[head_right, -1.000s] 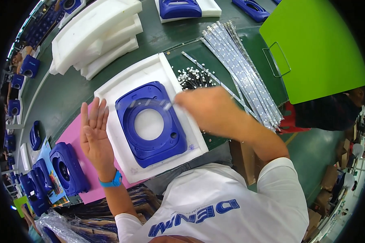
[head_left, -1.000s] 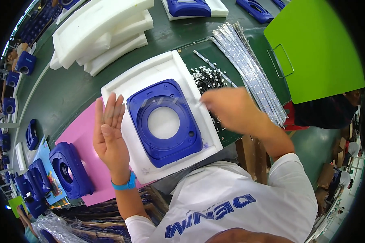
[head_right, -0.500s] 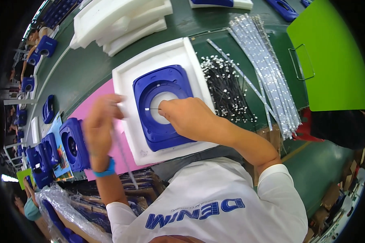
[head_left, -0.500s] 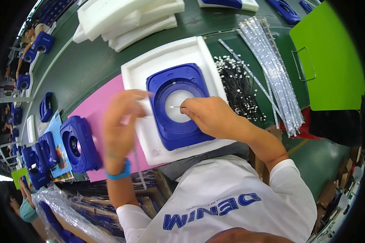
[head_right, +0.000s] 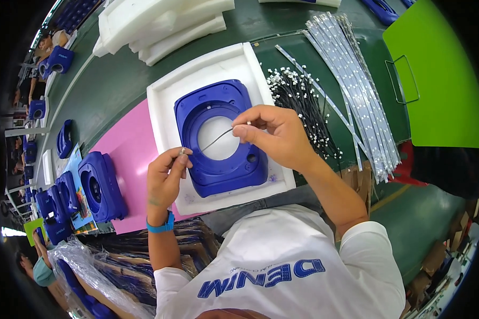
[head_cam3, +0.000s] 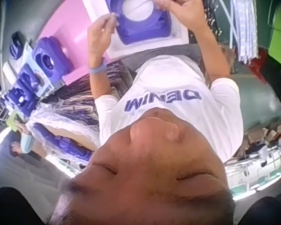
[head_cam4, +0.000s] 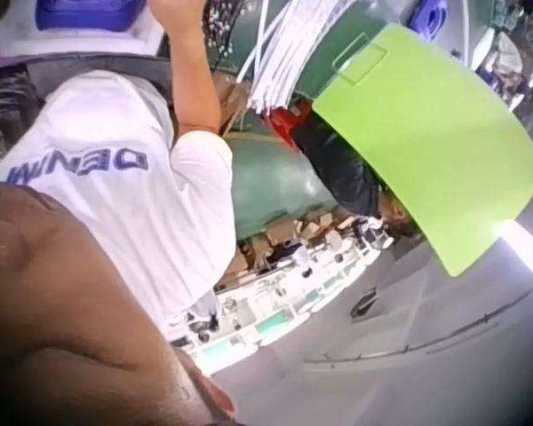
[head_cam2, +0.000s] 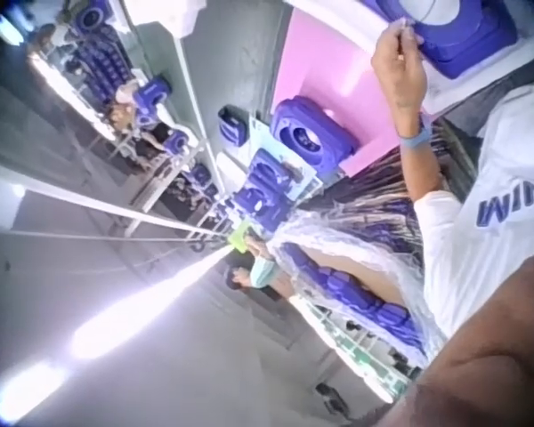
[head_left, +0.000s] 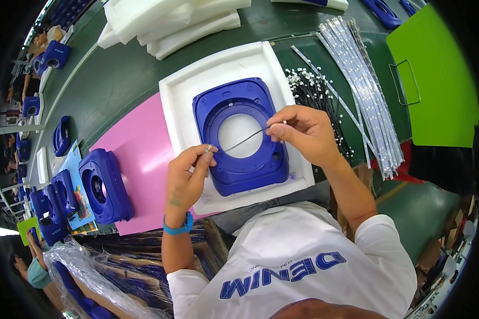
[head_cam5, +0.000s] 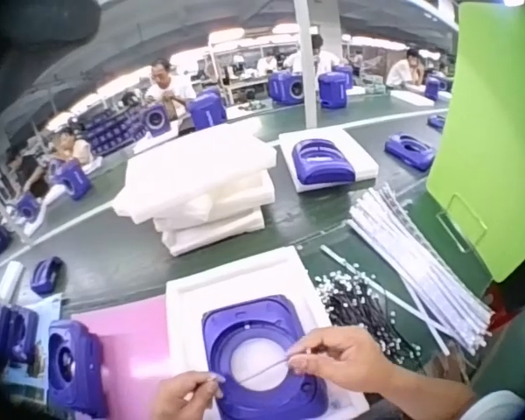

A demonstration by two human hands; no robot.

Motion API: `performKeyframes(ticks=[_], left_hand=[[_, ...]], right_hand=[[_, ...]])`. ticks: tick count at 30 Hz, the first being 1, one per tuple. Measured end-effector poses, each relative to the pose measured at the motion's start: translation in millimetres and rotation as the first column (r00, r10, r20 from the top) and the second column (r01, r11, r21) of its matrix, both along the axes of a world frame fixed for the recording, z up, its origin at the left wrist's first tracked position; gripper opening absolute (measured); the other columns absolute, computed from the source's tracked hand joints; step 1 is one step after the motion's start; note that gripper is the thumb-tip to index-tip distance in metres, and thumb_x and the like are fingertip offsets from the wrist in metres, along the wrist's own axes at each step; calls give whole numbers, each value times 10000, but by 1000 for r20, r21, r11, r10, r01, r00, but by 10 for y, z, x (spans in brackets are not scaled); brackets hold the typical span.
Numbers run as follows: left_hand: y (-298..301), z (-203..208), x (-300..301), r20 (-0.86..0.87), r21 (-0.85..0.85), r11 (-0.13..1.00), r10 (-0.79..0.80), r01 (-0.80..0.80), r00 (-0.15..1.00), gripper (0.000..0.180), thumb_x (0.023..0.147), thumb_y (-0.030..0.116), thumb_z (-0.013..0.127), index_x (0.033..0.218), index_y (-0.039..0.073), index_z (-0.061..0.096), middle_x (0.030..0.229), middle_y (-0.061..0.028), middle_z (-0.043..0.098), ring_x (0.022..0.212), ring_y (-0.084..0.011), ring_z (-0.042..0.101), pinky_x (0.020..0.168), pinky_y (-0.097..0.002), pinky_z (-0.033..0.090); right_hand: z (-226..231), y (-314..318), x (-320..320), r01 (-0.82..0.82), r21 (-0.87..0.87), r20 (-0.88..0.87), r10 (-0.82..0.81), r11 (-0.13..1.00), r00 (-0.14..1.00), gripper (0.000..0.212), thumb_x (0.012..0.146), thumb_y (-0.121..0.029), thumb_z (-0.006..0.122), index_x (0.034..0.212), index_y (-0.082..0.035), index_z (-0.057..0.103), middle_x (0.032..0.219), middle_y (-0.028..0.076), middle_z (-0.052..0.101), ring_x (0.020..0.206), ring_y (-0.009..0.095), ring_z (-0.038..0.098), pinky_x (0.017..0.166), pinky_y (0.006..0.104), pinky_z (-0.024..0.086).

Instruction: Assembling circular lenses and seals into blue plastic housings at a factory workstation.

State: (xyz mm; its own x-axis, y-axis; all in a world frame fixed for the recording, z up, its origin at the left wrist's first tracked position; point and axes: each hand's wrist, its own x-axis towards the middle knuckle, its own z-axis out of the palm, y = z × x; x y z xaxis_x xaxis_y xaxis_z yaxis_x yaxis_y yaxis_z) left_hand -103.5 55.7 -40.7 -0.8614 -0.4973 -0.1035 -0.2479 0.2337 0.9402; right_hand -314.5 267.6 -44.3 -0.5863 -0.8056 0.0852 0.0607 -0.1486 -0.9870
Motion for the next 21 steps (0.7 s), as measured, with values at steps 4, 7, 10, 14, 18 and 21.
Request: performKeyframes(ticks=[4, 7, 10, 14, 18, 21], left_hand=[[33, -68, -37, -19, 19, 997, -77, 78, 997, 179, 1066, 52, 659, 1183, -37, 761, 962, -62, 715, 698, -88, 595, 641, -242, 491], [26, -59, -66, -186, -50, 996, 66, -76, 980, 203, 1079, 53, 639, 1210, -41, 763, 1023, -73, 692, 685, -82, 567, 639, -227, 472], [-37, 84, -49, -134, 59, 997, 60, -52, 989, 248, 1091, 56, 623, 1285, -40, 745, 1082, -58, 661, 716, -66, 540, 637, -216, 447], [117, 270, -177, -123, 239, 971, 18, 12, 992, 277, 1078, 52, 647, 1329, -32, 730, 1046, -34, 637, 764, -66, 554, 672, -216, 450], [180, 257, -311, -212, 146, 981, -97, 129, 972, 233, 1047, 46, 691, 1261, -15, 761, 988, -39, 654, 904, -111, 616, 767, -235, 488], [163, 213, -330, -203, 96, 978, -164, 187, 965, 148, 1028, 57, 722, 1142, -16, 782, 1025, -63, 685, 954, -128, 645, 800, -262, 515]], right_hand=[[-28, -128, 83, 96, -211, 306, -27, 973, 952, 124, 1036, -98, 739, 1054, 25, 731, 976, 130, 792, 776, 130, 704, 669, 251, 550], [0, -94, 42, -55, -232, 551, 178, 971, 815, 147, 1003, -87, 776, 1068, 29, 715, 950, 138, 789, 686, 108, 666, 600, 220, 506], [-8, -132, 71, -123, -10, 504, 111, 992, 856, 167, 975, -88, 809, 1054, 27, 716, 895, 139, 785, 621, 90, 639, 547, 208, 468], [54, -202, 195, -179, 128, 394, 115, 976, 912, 160, 966, -67, 811, 1044, 39, 720, 858, 145, 781, 602, 81, 630, 527, 209, 461], [104, -274, 233, -279, 148, 410, 198, 949, 890, 111, 974, -31, 787, 1026, 40, 720, 873, 156, 781, 620, 87, 653, 525, 212, 476], [54, -305, 269, -323, 111, 419, 251, 940, 873, 193, 975, -100, 812, 1074, 50, 740, 876, 105, 781, 628, 69, 632, 547, 213, 479]])
